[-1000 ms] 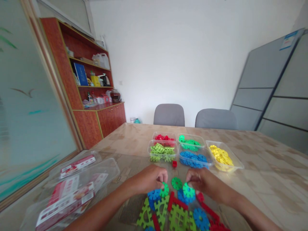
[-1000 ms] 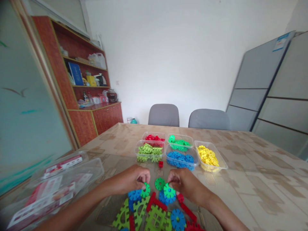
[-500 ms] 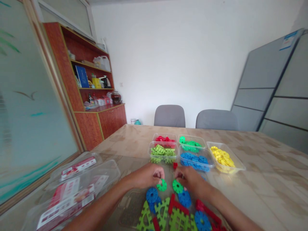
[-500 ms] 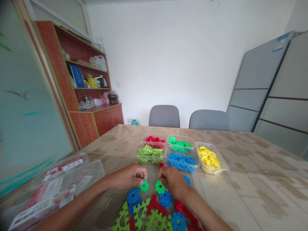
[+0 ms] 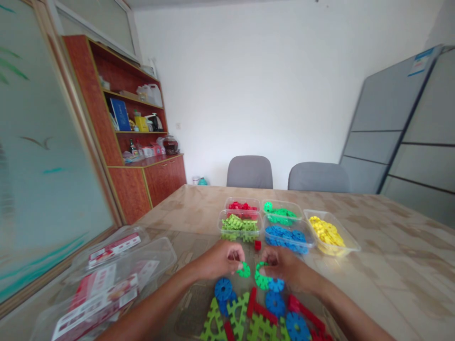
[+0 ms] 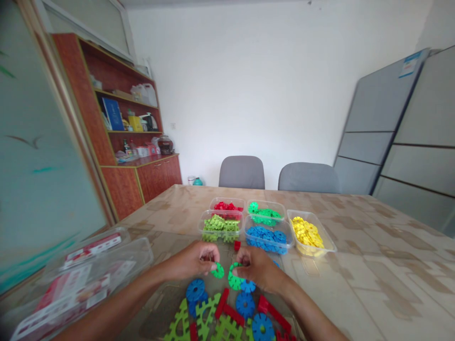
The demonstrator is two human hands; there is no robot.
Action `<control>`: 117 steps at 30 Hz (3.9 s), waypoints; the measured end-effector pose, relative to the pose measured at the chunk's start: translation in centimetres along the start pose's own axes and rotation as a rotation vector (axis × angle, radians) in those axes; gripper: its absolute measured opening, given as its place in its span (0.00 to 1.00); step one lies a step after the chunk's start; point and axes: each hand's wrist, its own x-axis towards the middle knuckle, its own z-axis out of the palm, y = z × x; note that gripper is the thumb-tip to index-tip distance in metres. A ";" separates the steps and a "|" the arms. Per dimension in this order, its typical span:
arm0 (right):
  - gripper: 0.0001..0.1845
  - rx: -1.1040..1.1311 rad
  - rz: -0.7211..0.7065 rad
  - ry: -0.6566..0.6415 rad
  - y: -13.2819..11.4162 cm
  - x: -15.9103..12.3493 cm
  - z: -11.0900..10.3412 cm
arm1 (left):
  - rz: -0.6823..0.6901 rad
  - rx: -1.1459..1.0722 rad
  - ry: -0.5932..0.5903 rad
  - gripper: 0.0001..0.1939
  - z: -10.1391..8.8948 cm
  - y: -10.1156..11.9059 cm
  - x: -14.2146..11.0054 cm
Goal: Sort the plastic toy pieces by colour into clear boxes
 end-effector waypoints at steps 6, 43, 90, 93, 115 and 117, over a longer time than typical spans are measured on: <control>0.15 0.192 -0.028 0.050 1.1 0.9 0.4 | -0.013 -0.111 0.014 0.15 0.1 0.2 0.4; 0.13 0.032 -0.021 0.455 0.6 2.0 -7.4 | 0.110 -0.135 0.178 0.13 0.8 -0.6 1.2; 0.14 -0.730 0.138 -0.248 -3.3 -7.7 -1.7 | 0.124 0.549 -0.343 0.12 -1.0 4.2 -3.0; 0.10 -0.681 0.082 -0.202 -3.1 -7.2 -2.2 | 0.122 0.580 -0.258 0.11 -1.7 4.3 -3.0; 0.15 -0.776 0.054 -0.213 -2.2 -5.1 0.6 | -0.068 0.625 -0.266 0.17 -3.4 1.1 -2.6; 0.18 -0.740 0.028 -0.197 -2.1 -5.4 0.5 | -0.054 0.593 -0.276 0.16 -3.6 1.4 -2.6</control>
